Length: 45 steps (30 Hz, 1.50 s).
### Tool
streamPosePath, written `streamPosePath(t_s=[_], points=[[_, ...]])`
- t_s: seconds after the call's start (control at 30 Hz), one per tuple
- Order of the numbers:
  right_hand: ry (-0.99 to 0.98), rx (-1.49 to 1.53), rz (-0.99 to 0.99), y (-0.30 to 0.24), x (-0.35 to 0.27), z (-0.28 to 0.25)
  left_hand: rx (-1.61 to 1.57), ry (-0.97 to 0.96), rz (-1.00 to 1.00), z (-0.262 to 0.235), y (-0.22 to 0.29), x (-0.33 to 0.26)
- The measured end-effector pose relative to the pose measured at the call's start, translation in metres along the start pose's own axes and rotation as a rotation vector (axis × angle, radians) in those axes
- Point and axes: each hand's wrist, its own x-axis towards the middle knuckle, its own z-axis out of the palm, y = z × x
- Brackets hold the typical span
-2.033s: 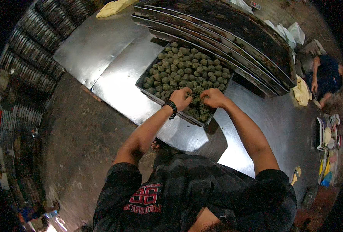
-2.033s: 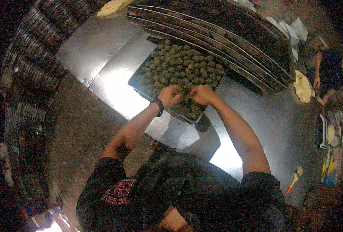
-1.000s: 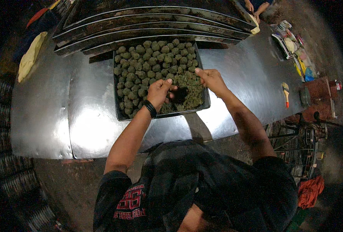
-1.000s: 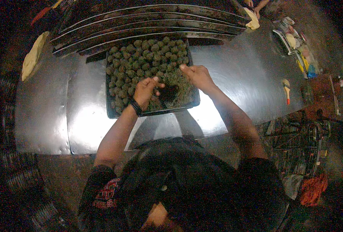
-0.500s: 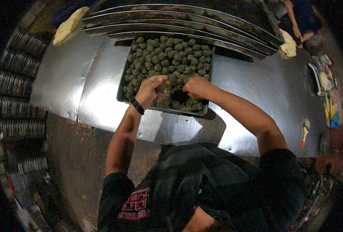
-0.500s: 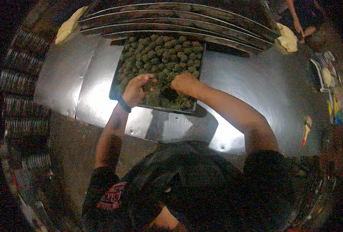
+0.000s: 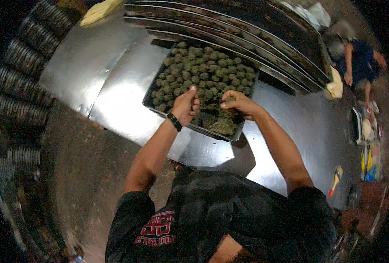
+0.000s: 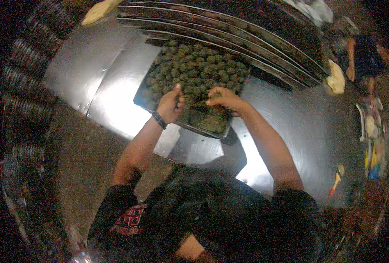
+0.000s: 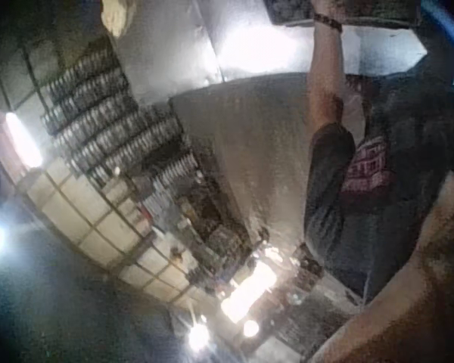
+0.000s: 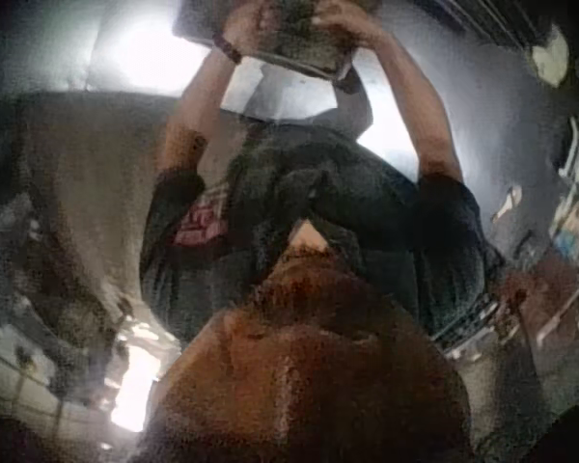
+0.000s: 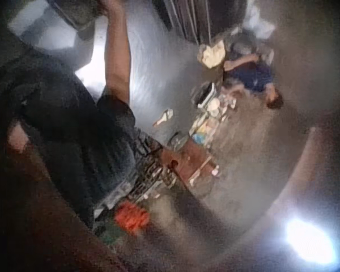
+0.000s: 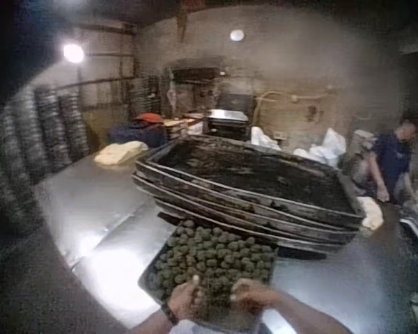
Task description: The person arranges small green food items on a metal tray by hand, picking them up and placing them in rows. Another person is visible in the background working with dough.
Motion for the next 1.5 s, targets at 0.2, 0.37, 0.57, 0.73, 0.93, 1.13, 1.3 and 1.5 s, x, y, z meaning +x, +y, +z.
streamPosePath(t_s=[0.2, 0.37, 0.57, 0.73, 0.93, 1.13, 1.3, 1.5], points=[[0.171, 0.319, 0.207, 0.003, -0.008, 0.021, 0.357, -0.053, 0.02, 0.002, 0.004, 0.02], [0.272, 0.469, 0.191, -0.012, -0.023, 0.022, 0.231, -0.23, -0.021, -0.009, 0.008, 0.022], [0.259, -1.098, -0.028, 0.018, 0.0, 0.061, 0.944, -0.333, 0.716, -0.061, 0.025, 0.027], [0.266, -1.277, 0.184, 0.048, 0.019, 0.078, 1.014, -0.243, 0.779, -0.057, 0.023, 0.026], [0.475, 0.089, 0.231, -0.001, -0.016, 0.056, 0.978, -0.174, 0.984, -0.046, 0.023, 0.012], [0.319, -0.441, 0.124, 0.004, -0.017, 0.037, 1.024, -0.158, 0.892, -0.051, 0.011, 0.03], [0.279, -1.125, -0.131, 0.006, 0.008, 0.024, 0.918, -0.128, 0.679, -0.041, 0.016, 0.017], [0.472, -0.665, -0.251, -0.018, -0.018, 0.017, 0.554, 0.019, 0.517, 0.01, -0.004, -0.006]])
